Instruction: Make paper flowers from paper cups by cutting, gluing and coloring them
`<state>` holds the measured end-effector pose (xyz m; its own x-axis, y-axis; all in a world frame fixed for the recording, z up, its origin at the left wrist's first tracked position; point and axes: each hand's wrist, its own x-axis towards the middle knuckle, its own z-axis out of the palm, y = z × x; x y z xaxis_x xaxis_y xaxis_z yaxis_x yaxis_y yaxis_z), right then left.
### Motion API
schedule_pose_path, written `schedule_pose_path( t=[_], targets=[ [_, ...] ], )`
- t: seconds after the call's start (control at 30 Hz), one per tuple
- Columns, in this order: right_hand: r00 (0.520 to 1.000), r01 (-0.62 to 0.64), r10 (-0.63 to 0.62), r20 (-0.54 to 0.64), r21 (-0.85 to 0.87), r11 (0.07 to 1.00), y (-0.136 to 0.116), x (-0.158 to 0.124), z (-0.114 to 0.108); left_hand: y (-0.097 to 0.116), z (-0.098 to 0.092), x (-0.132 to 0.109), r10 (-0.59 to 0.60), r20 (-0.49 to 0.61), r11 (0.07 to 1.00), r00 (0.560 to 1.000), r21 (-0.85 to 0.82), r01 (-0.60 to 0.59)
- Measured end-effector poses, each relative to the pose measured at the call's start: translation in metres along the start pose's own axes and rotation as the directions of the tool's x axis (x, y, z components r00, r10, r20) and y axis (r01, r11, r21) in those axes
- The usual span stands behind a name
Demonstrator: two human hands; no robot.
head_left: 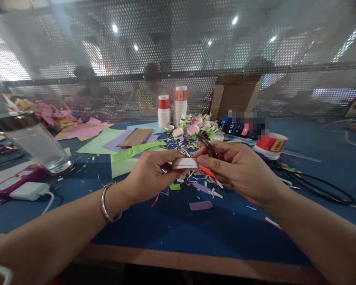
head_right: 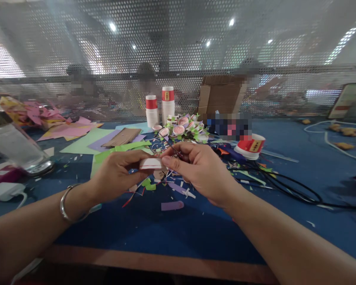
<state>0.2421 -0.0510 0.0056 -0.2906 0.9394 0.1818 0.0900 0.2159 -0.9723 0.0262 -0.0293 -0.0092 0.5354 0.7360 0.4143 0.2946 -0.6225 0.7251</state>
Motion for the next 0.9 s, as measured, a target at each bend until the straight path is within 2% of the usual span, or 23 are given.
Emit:
schedule_pose_path(
  t=[0.1, 0.27, 0.5, 0.67, 0.8, 0.9],
  targets=[
    [1.0, 0.017, -0.017, -0.007, -0.027, 0.999, 0.0006, -0.0002, -0.0006, -0.0006, 0.0005, 0.0015, -0.01, -0.02, 0.995, 1.0, -0.098, 0.008],
    [0.997, 0.065, -0.067, -0.023, -0.097, 0.993, -0.0007, -0.0005, -0.0008, -0.0003, 0.0018, 0.005, -0.057, -0.069, 0.992, 0.996, -0.115, 0.049],
    [0.994, 0.108, -0.107, 0.018, -0.166, 0.98, 0.0, 0.0012, -0.0013, 0.0031, 0.005, 0.0036, -0.217, 0.038, 0.927, 0.975, -0.304, 0.218],
    [0.991, 0.132, -0.135, -0.004, -0.201, 0.971, 0.004, 0.0023, -0.0019, 0.0037, 0.0065, 0.0, -0.236, 0.059, 0.915, 0.97, -0.323, 0.242],
    [0.985, 0.129, -0.154, -0.081, -0.256, 0.958, 0.003, 0.0009, 0.0002, 0.0037, 0.0076, -0.0006, -0.228, 0.004, 0.938, 0.974, -0.268, 0.221],
    [0.984, 0.136, -0.16, -0.08, -0.253, 0.958, 0.0015, -0.0001, 0.002, 0.0039, 0.0084, -0.0013, -0.235, -0.016, 0.946, 0.972, -0.233, 0.225]
  ],
)
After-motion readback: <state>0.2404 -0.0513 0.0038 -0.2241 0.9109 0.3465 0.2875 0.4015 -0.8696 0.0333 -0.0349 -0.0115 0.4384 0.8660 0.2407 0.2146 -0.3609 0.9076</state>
